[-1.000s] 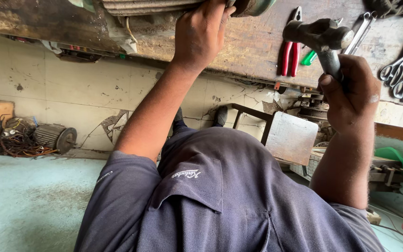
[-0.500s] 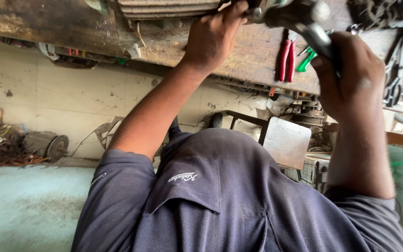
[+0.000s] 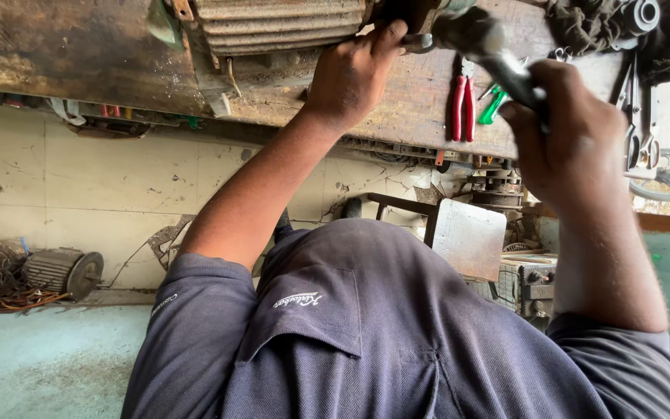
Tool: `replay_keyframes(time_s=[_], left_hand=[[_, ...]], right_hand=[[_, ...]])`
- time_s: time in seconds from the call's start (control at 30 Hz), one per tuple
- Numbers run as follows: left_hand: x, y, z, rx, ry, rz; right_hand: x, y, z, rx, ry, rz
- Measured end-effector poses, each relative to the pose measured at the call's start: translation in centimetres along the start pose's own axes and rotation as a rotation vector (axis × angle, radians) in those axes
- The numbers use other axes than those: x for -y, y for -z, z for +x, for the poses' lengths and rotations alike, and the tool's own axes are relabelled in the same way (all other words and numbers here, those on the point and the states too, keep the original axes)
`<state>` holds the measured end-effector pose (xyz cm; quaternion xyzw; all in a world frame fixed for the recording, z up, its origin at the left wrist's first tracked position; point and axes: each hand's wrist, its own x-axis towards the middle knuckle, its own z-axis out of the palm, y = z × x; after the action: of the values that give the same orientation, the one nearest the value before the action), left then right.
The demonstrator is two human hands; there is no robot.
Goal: The person works on an electric motor at a cluttered workbench. They pick up a hammer and strike the motor housing, use a wrench on its parts, reposition and turn the motor on the bench, then hold a metal rod against the motor and hammer the rod repeatedly.
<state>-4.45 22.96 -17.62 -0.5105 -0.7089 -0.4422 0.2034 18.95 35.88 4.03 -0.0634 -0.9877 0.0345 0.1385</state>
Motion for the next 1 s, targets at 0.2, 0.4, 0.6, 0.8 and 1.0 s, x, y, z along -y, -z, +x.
replay_keyframes(time_s=[0.2, 0.4, 0.6, 0.8, 1.0], left_hand=[[0.3, -0.4, -0.5, -0.013, -0.006, 0.022], [0.9, -1.0, -0.5, 0.023, 0.007, 0.010], [0.5, -1.0, -0.5, -0.051, -0.043, 0.016], [0.6, 0.3, -1.1, 0.111, 0.065, 0.184], [-1.6, 2.6, -0.5, 0.039, 0.101, -0.033]], right_hand=[[1.6, -2.9, 0.2, -0.082, -0.238, 0.065], [0.4, -2.4, -2.2, -0.167, -0.096, 0.234], [1.1, -1.9, -2.1, -0.237, -0.074, 0.077], [1.0, -3.5, -0.9, 0.130, -0.158, -0.091], [0.0, -2.6, -3.9, -0.337, -0.246, 0.822]])
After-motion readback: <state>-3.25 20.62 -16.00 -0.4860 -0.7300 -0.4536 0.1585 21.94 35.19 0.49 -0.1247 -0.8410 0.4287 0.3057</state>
